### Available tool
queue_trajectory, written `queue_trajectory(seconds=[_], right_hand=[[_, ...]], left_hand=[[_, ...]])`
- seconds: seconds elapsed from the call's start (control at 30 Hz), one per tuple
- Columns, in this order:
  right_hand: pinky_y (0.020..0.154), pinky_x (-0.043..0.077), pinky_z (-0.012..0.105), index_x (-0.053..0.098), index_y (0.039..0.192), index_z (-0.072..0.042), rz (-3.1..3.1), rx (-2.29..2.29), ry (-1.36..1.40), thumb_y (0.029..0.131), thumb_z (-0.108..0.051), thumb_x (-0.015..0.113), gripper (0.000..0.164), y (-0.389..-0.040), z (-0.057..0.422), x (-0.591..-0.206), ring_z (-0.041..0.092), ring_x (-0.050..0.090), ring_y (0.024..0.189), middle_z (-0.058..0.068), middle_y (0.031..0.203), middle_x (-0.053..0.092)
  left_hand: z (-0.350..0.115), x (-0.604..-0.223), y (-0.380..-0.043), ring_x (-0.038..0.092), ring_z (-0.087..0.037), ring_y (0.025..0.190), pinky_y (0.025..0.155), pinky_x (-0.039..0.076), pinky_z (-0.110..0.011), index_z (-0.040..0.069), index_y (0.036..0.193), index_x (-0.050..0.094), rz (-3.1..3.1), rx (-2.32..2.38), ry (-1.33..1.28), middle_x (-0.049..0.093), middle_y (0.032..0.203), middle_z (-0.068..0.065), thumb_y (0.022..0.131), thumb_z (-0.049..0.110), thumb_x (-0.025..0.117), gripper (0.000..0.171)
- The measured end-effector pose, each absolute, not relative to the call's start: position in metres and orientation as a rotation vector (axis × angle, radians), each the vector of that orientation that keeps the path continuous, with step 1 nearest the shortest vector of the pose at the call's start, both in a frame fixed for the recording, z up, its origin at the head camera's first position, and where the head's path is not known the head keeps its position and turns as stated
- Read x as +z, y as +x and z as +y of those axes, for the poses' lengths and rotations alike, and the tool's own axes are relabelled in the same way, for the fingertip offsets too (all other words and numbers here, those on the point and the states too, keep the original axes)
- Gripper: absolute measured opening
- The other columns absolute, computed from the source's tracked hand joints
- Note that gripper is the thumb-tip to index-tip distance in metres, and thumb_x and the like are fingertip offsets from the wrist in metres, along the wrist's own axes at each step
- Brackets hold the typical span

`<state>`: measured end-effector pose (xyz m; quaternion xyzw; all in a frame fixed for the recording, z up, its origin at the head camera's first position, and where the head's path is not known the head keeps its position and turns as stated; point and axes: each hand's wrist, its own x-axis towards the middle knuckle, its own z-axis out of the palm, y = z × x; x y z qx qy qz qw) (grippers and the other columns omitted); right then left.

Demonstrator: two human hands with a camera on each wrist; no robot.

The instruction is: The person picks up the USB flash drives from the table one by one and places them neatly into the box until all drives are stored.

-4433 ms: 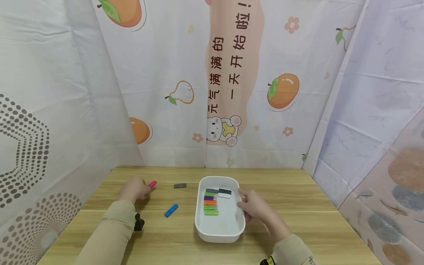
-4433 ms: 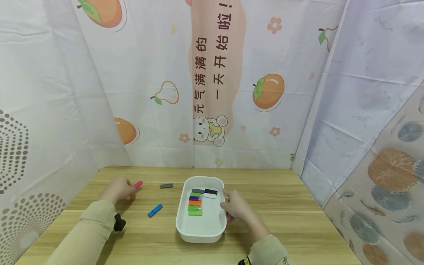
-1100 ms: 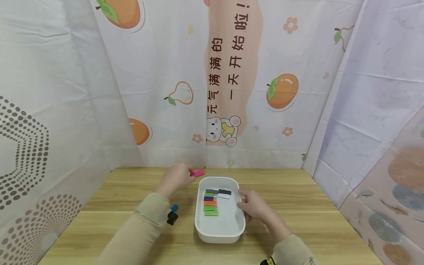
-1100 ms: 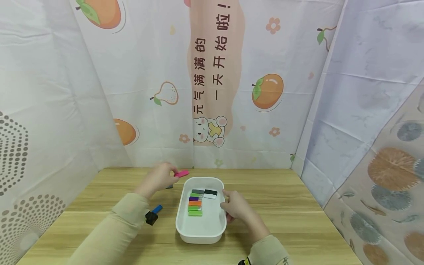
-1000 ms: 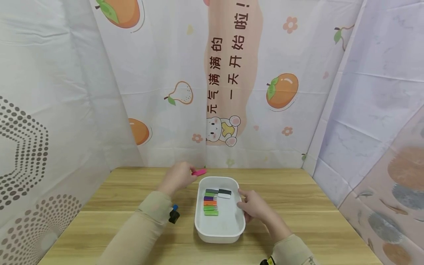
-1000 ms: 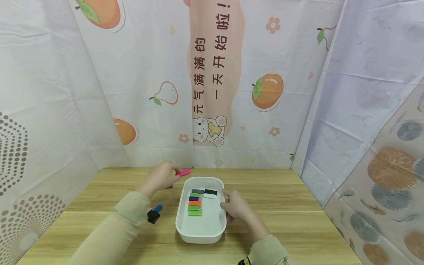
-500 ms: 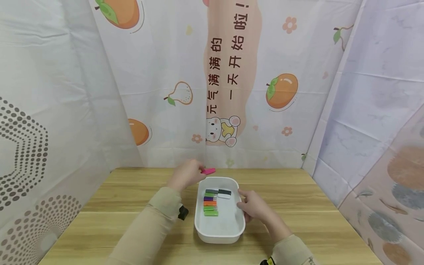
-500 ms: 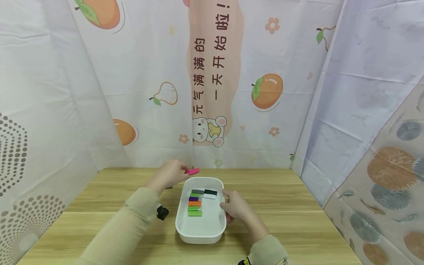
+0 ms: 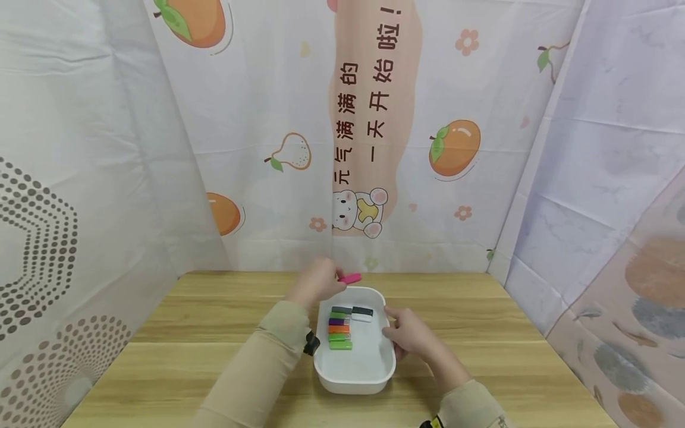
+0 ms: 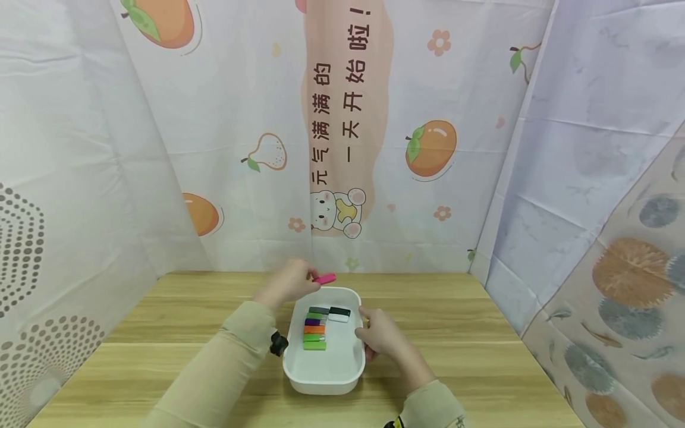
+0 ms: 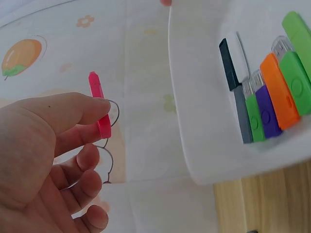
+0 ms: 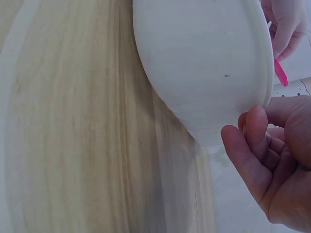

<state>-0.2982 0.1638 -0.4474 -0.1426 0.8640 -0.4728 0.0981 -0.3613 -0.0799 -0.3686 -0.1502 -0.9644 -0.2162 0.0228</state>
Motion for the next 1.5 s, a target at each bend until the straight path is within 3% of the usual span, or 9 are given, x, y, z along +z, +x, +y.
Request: queue_trajectory(seconds=[0.7, 1.13, 1.5], right_hand=[[0.047, 0.056, 0.044, 0.034, 0.152, 0.011, 2.573, -1.399, -0.426, 0.097, -0.003, 0.061, 0.063, -0.297, 0.165, -0.447, 0.014, 0.054, 0.040, 0.008, 0.059, 0.056], [0.048, 0.056, 0.048, 0.034, 0.151, 0.013, 2.570, -1.400, -0.449, 0.095, -0.002, 0.061, 0.063, -0.297, 0.164, -0.447, 0.014, 0.055, 0.040, 0.007, 0.057, 0.057], [0.049, 0.057, 0.050, 0.035, 0.151, 0.012, 2.561, -1.400, -0.450, 0.096, -0.003, 0.061, 0.063, -0.297, 0.164, -0.447, 0.015, 0.055, 0.040, 0.007, 0.057, 0.057]], left_hand=[[-0.053, -0.394, -0.370, 0.059, -0.018, 0.079, 0.079, 0.054, -0.036, 0.016, 0.094, 0.077, -3.033, -0.658, -0.492, 0.067, 0.087, 0.004, 0.087, 0.020, 0.082, 0.010], [-0.048, -0.412, -0.368, 0.057, -0.016, 0.070, 0.070, 0.051, -0.033, 0.019, 0.080, 0.075, -3.045, -0.505, -0.548, 0.062, 0.075, 0.007, 0.084, 0.021, 0.084, 0.011], [-0.040, -0.424, -0.367, 0.057, -0.019, 0.073, 0.066, 0.050, -0.032, 0.020, 0.081, 0.075, -3.137, -0.597, -0.498, 0.063, 0.077, 0.006, 0.085, 0.018, 0.083, 0.009]])
